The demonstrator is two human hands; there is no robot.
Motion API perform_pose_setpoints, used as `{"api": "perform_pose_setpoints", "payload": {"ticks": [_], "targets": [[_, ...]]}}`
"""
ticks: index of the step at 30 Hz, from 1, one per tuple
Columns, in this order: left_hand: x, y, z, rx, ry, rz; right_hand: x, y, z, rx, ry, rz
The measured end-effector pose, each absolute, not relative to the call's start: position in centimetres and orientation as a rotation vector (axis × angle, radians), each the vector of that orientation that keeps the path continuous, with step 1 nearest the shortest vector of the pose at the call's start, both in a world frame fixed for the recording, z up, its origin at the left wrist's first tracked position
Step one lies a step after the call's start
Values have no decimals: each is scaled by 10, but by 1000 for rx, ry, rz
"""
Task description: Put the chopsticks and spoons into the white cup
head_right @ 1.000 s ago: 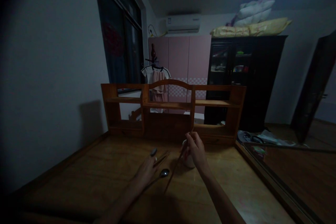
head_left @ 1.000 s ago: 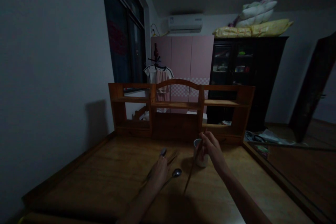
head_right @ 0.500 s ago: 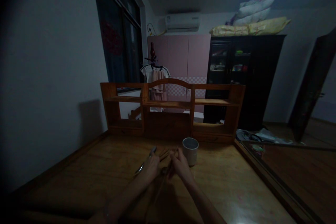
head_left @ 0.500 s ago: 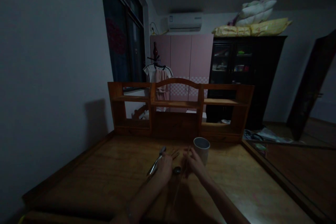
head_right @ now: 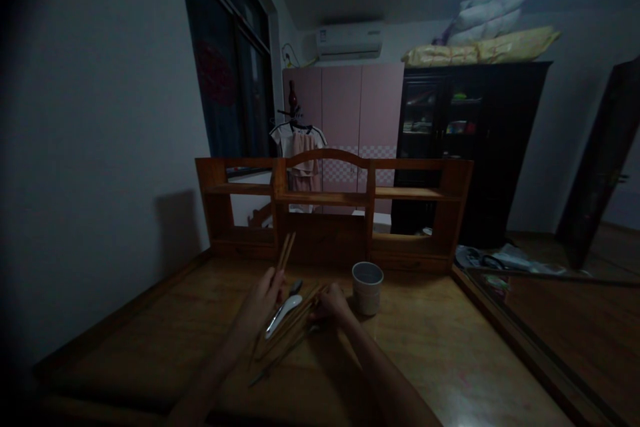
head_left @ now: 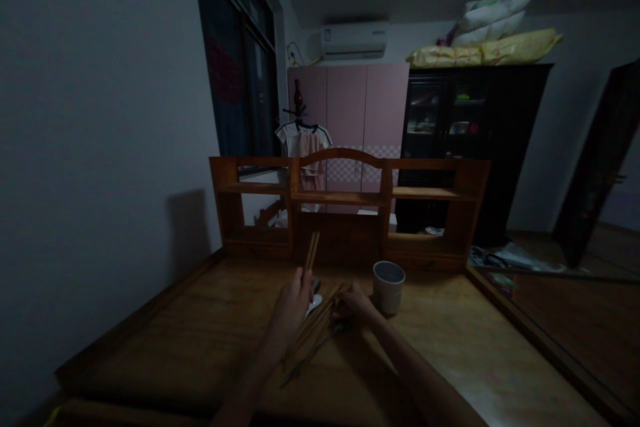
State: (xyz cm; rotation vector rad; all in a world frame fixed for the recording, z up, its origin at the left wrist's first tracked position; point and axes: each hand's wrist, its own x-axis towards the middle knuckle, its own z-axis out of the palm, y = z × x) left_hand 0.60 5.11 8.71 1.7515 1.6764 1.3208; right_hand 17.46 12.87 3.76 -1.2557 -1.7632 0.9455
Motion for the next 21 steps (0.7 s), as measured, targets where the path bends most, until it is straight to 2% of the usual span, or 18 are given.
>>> {"api": "perform_pose_setpoints", "payload": {"ticks": [4,8,13,17,21], "targets": [[13,34,86,1426,1208,1577,171,126,42,-1291,-1751,956],[25,32,86,1217,990,1651,171,124,56,-1240,-1729,941],[60,58,83,1244,891,1669,180,133,117,-1054,-1786,941],[93,76,80,1417,895,1648,206,134,175,-869,-1932,762],[116,88,72,1469,873,1515,236,123,203,-818,-2146,738]]}}
